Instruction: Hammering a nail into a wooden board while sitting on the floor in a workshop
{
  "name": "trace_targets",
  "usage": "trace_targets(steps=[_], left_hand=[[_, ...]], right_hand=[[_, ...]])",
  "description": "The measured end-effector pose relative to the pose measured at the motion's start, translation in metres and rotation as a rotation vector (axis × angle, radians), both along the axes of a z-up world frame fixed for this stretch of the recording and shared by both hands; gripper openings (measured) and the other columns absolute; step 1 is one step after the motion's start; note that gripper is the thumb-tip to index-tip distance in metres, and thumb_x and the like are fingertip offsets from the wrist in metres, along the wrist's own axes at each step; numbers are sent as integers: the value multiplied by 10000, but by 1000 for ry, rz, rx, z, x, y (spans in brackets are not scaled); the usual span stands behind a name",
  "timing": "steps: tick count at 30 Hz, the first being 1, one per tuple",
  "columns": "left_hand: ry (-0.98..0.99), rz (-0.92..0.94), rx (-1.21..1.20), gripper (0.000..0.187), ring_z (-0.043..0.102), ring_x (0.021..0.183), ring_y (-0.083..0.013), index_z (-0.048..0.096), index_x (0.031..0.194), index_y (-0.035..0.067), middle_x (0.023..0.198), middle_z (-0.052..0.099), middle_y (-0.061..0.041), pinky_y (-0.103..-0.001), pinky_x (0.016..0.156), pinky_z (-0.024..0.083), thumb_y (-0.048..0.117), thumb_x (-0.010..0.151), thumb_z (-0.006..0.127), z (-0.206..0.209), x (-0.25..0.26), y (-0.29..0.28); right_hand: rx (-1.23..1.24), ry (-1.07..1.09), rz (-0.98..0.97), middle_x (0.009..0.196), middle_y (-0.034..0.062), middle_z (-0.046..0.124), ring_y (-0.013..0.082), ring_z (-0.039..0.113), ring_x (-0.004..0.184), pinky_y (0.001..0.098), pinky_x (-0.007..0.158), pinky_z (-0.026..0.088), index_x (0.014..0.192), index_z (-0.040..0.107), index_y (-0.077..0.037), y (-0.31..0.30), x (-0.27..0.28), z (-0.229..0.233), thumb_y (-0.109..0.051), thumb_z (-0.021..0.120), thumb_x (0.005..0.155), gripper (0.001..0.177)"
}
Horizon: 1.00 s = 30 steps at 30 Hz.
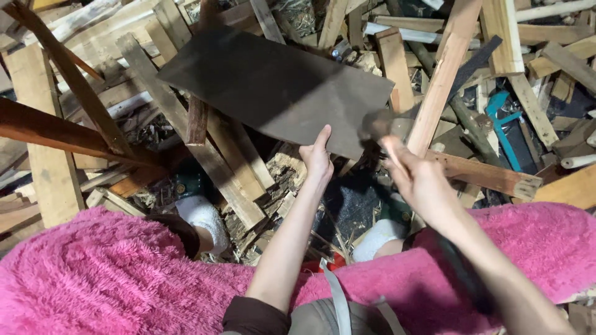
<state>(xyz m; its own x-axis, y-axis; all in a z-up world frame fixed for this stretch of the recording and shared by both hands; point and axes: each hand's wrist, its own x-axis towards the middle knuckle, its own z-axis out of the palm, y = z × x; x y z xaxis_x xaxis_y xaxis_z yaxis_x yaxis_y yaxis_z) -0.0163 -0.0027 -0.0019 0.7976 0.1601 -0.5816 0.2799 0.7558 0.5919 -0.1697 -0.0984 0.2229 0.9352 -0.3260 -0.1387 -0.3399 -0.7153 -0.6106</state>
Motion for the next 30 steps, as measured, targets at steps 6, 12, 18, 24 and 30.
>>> trace_targets(steps=[6,12,18,24,30], left_hand=[[-190,-162,34,291,677,833,-192,676,1020,-119,1020,709,-154,-265,774,552,62,823,791,9,-12,14],[-167,-160,37,312,669,844,-194,663,1007,-131,1023,700,-162,-268,794,546,65,808,803,6,-12,14],[-142,-142,20,347,664,847,-201,651,1084,-110,1018,697,-144,-280,777,548,57,814,792,5,-13,13],[-151,-157,14,267,662,792,-189,669,977,-122,971,700,-147,-265,736,540,64,828,791,8,-13,14],[-117,-163,6,370,678,884,-223,638,1100,-124,1058,694,-169,-289,801,559,67,817,780,18,-16,17]], right_hand=[[-144,-253,108,647,197,682,165,520,325,252,220,383,1247,653,139,-3,11,75,-7,556,1037,273],[-110,-110,90,402,70,487,147,459,249,282,177,326,1198,631,100,-2,19,53,-337,347,1110,528],[53,102,-28,599,137,681,184,536,325,278,238,455,1464,549,-57,-4,25,85,-110,527,1032,435],[48,-309,-8,674,84,606,134,565,483,251,327,462,1466,514,-28,0,8,76,-78,457,1114,360],[137,169,-23,620,128,699,181,559,368,289,293,493,1436,575,-70,-13,25,68,-129,518,1025,419]])
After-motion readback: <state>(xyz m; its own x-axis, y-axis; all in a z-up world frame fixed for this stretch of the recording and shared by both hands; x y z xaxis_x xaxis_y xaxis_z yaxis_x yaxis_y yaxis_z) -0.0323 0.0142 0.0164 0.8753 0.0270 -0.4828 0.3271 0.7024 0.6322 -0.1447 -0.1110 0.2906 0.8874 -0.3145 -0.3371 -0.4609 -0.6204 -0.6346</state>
